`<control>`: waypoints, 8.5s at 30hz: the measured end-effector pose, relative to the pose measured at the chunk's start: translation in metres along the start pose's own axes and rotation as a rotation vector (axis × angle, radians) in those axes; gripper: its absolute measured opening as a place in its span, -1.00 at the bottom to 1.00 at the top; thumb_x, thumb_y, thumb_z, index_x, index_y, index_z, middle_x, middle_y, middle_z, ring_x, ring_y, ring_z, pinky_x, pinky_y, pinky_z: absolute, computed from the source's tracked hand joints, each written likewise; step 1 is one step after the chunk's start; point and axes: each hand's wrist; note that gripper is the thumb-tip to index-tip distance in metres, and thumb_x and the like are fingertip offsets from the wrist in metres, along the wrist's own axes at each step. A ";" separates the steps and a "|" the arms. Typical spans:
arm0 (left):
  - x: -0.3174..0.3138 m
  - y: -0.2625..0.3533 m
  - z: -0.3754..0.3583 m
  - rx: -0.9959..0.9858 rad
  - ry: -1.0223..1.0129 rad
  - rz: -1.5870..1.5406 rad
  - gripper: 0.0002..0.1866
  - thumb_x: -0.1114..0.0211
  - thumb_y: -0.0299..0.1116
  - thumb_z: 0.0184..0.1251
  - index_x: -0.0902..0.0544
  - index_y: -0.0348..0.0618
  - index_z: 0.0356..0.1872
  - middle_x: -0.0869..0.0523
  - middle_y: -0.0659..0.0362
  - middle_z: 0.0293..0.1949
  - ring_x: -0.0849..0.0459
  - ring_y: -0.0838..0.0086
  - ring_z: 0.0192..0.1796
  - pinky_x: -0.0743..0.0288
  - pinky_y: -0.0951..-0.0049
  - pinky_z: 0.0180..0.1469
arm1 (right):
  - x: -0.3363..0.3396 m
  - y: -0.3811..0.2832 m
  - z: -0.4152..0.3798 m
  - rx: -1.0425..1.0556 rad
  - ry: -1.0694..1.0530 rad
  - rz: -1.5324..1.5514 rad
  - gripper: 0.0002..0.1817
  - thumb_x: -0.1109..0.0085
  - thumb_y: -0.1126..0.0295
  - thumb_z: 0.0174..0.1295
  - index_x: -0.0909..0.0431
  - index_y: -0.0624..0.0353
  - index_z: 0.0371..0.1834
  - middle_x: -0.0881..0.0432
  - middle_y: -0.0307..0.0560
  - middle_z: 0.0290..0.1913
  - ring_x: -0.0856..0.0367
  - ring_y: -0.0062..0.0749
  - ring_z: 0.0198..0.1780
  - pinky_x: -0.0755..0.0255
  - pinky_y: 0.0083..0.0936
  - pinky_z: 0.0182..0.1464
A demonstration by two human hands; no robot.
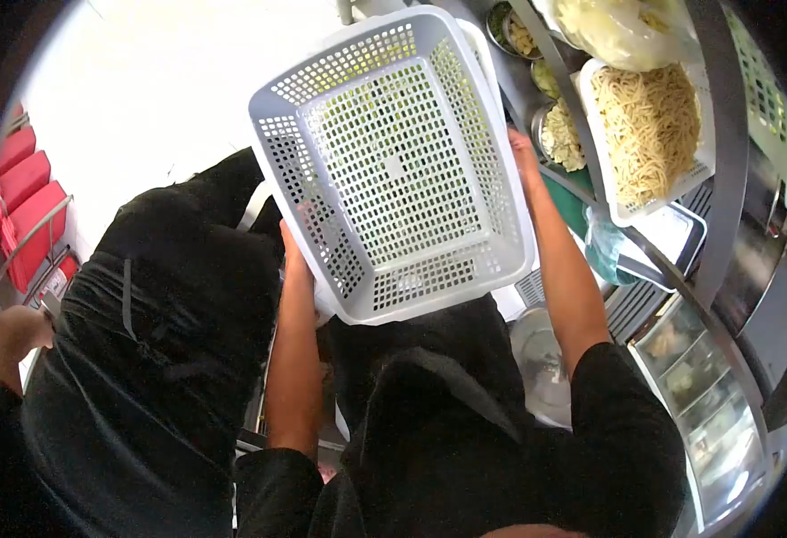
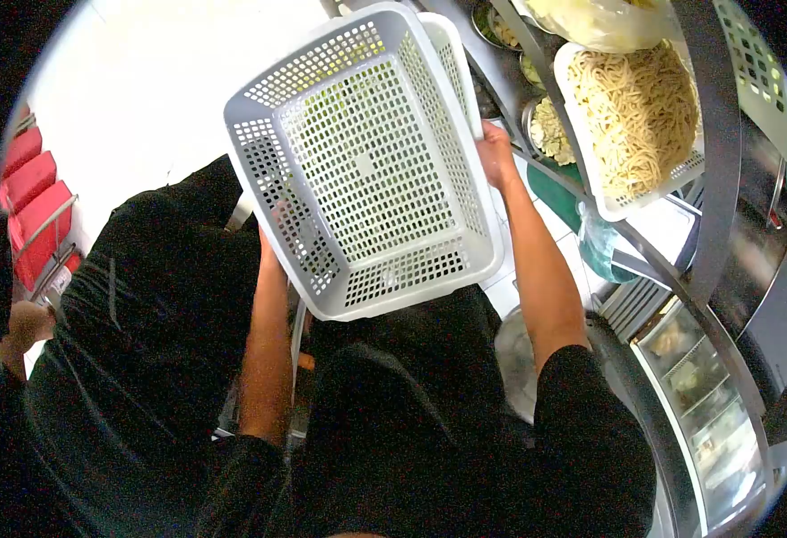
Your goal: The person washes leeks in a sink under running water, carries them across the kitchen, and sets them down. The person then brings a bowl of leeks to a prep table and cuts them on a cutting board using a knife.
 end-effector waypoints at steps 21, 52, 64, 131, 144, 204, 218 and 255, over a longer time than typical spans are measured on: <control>-0.030 0.027 -0.039 0.261 0.219 -0.123 -0.62 -0.03 -0.16 0.36 -0.54 -0.23 0.00 -0.66 0.10 -0.25 -0.68 0.36 -0.28 -0.64 0.33 -0.25 | -0.004 -0.018 0.053 -0.231 -0.161 -0.224 -0.69 -0.01 0.61 -0.04 -0.61 0.26 -0.20 -0.61 -0.28 -0.39 -0.45 -0.63 -0.43 -0.34 -0.61 -0.37; -0.146 0.131 -0.112 0.450 0.823 -0.342 -0.89 -0.14 -0.26 0.28 -0.48 -0.03 -0.35 -0.28 0.36 -0.68 -0.14 0.66 -0.70 -0.02 0.60 -0.65 | -0.064 -0.004 0.198 -0.392 -0.135 0.014 -0.84 -0.02 0.57 0.16 -0.56 0.31 -0.24 -0.60 -0.20 -0.35 -0.51 -0.51 -0.35 -0.41 -0.49 -0.31; -0.193 0.203 -0.043 0.225 0.835 -0.432 -0.91 -0.16 -0.34 0.26 -0.51 -0.09 -0.28 -0.35 0.36 -0.59 -0.17 0.69 -0.66 -0.01 0.60 -0.62 | -0.135 -0.037 0.305 -0.399 -0.199 0.136 -0.71 -0.03 0.57 0.18 -0.48 0.41 -0.03 -0.62 -0.01 -0.16 -0.60 -0.36 -0.27 -0.50 -0.48 -0.21; 0.179 0.621 0.188 -0.366 1.559 -0.764 -0.69 -0.29 -0.34 0.21 -0.36 0.06 -0.64 -0.24 0.46 -0.75 -0.09 0.77 -0.76 0.09 0.62 -0.71 | -1.097 -0.280 0.454 -0.491 -1.191 0.035 -0.81 0.13 0.70 -0.17 -0.39 0.32 -0.44 -0.45 -0.12 -0.50 -0.39 -0.41 -0.50 -0.35 -0.51 -0.43; 0.341 0.716 0.176 -0.462 1.728 -0.869 -0.71 -0.29 -0.35 0.20 -0.37 0.06 -0.62 -0.29 0.43 -0.72 -0.15 0.76 -0.74 0.05 0.62 -0.70 | -1.332 -0.287 0.331 -0.496 -1.423 0.012 -0.89 0.14 0.65 -0.07 -0.37 0.23 -0.50 -0.45 -0.12 -0.55 -0.41 -0.40 -0.50 -0.37 -0.50 -0.38; 0.731 0.943 0.133 -0.471 2.568 -2.102 -0.69 -0.16 -0.43 0.29 -0.26 -0.02 -0.62 -0.21 0.40 -0.67 -0.05 0.73 -0.67 0.06 0.64 -0.63 | -1.963 -0.039 -0.273 -0.635 -2.098 -0.953 -0.46 0.01 0.04 0.31 -0.26 0.08 0.26 -0.36 -0.02 0.20 -0.39 -0.11 0.18 -0.31 -0.16 0.24; 0.624 0.857 0.162 -1.191 2.231 -2.265 -0.71 -0.09 -0.12 0.32 -0.34 0.00 -0.54 -0.33 0.31 -0.60 -0.19 0.60 -0.62 -0.03 0.55 -0.56 | -1.758 -0.133 -0.138 -0.491 -2.459 -1.582 -0.77 -0.10 0.34 0.25 -0.49 0.22 -0.10 -0.61 -0.13 -0.30 -0.56 -0.49 -0.33 -0.51 -0.54 -0.20; 0.391 0.811 0.278 -0.893 2.659 -2.235 -0.35 0.14 0.25 0.37 -0.54 -0.21 -0.47 -0.40 0.28 -0.70 -0.39 0.59 -0.67 -0.26 0.57 -0.64 | -1.214 -0.323 0.013 0.167 -4.200 -1.672 -0.83 -0.06 0.65 0.07 -0.52 0.43 -0.24 -0.65 -0.02 -0.37 -0.64 -0.46 -0.39 -0.57 -0.55 -0.35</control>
Point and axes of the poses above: each hand's wrist, its own z-axis towards the middle knuckle, its own x-axis out of the back of the hand, y = z × x
